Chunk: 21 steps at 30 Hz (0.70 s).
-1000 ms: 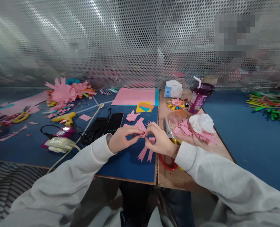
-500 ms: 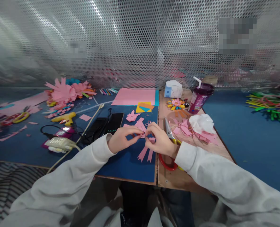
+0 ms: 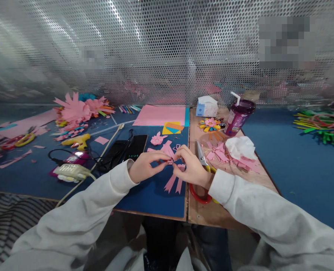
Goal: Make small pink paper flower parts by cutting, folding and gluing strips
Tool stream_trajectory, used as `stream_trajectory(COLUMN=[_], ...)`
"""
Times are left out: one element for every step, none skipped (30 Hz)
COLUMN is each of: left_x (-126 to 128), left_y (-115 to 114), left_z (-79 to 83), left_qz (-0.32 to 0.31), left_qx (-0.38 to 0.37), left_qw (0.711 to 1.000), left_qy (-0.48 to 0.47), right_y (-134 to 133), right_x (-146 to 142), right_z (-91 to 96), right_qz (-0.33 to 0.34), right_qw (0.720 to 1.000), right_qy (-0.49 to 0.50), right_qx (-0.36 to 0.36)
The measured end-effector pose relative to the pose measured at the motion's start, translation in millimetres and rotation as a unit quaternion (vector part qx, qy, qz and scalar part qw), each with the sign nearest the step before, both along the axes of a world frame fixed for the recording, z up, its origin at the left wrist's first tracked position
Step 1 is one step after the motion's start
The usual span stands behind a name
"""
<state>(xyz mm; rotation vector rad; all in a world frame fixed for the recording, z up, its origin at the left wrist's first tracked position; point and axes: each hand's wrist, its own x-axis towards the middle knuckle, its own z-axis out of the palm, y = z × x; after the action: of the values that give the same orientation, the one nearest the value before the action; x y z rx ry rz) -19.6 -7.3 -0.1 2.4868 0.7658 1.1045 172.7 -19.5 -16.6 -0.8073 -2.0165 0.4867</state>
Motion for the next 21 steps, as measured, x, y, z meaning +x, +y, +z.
stream_trajectory(left_x=[0.0, 0.1, 0.1, 0.2, 0.3, 0.4, 0.4, 0.4, 0.4, 0.3, 0.3, 0.2, 0.2, 0.2, 0.2, 0.2, 0.3, 0.4, 0.6, 0.8, 0.9], left_y=[0.0, 0.0, -0.1, -0.2, -0.3, -0.5, -0.6, -0.8, -1.0, -1.2, -1.4, -1.6, -1.7, -1.8, -1.8, -1.8, -1.8, -1.7, -1.7, -1.7, -1.7], left_z=[-0.1, -0.1, -0.2, -0.2, -0.2, -0.1, 0.0, 0.1, 0.2, 0.3, 0.4, 0.5, 0.6, 0.6, 0.6, 0.6, 0.6, 0.6, 0.6, 0.7, 0.7], left_qz=[0.0, 0.0, 0.0, 0.0, 0.0, 0.002, 0.002, 0.003, 0.004, 0.005, 0.005, 0.006, 0.006, 0.007, 0.005, 0.004, 0.003, 0.002, 0.001, 0.002, 0.003], left_qx=[0.002, 0.004, 0.004, 0.003, 0.002, 0.001, 0.001, 0.002, 0.003, 0.003, 0.004, 0.005, 0.005, 0.007, 0.009, 0.012, 0.015, 0.017, 0.018, 0.017, 0.015], left_qw=[1.0, 1.0, 1.0, 1.0, 1.0, 1.0, 1.0, 1.0, 1.0, 1.0, 1.0, 1.0, 1.0, 1.0, 1.0, 1.0, 1.0, 1.0, 1.0, 1.0, 1.0], left_qy=[-0.001, -0.001, -0.001, -0.001, 0.0, 0.002, 0.004, 0.006, 0.008, 0.011, 0.012, 0.014, 0.016, 0.017, 0.017, 0.016, 0.015, 0.014, 0.013, 0.014, 0.015], right_y=[-0.2, -0.6, -0.9, -1.1, -1.3, -1.4, -1.4, -1.4, -1.3, -1.1, -1.0, -0.9, -0.8, -0.7, -0.8, -0.8, -0.9, -1.0, -1.1, -1.1, -1.1], right_x=[-0.1, -0.2, -0.3, -0.4, -0.4, -0.5, -0.5, -0.5, -0.6, -0.6, -0.6, -0.6, -0.6, -0.6, -0.6, -0.6, -0.6, -0.7, -0.8, -0.9, -1.1], right_z=[0.3, 0.6, 1.1, 1.4, 1.7, 1.9, 2.0, 1.9, 1.7, 1.5, 1.2, 1.0, 0.7, 0.6, 0.5, 0.5, 0.5, 0.6, 0.6, 0.7, 0.8], right_qz=[0.001, 0.003, 0.006, 0.009, 0.012, 0.014, 0.015, 0.016, 0.016, 0.017, 0.017, 0.018, 0.019, 0.02, 0.021, 0.022, 0.024, 0.025, 0.025, 0.025, 0.024], right_qw=[1.0, 1.0, 1.0, 1.0, 1.0, 1.0, 1.0, 1.0, 1.0, 1.0, 1.0, 1.0, 1.0, 1.0, 1.0, 1.0, 1.0, 0.999, 1.0, 1.0, 1.0], right_qy=[0.0, -0.001, -0.001, -0.002, -0.003, -0.003, -0.002, -0.001, 0.0, 0.001, 0.001, 0.001, 0.0, 0.0, -0.001, -0.001, -0.001, -0.001, -0.001, -0.002, -0.002], right_qx=[0.001, 0.003, 0.004, 0.006, 0.008, 0.01, 0.012, 0.013, 0.015, 0.016, 0.017, 0.018, 0.019, 0.02, 0.02, 0.021, 0.021, 0.02, 0.019, 0.017, 0.017])
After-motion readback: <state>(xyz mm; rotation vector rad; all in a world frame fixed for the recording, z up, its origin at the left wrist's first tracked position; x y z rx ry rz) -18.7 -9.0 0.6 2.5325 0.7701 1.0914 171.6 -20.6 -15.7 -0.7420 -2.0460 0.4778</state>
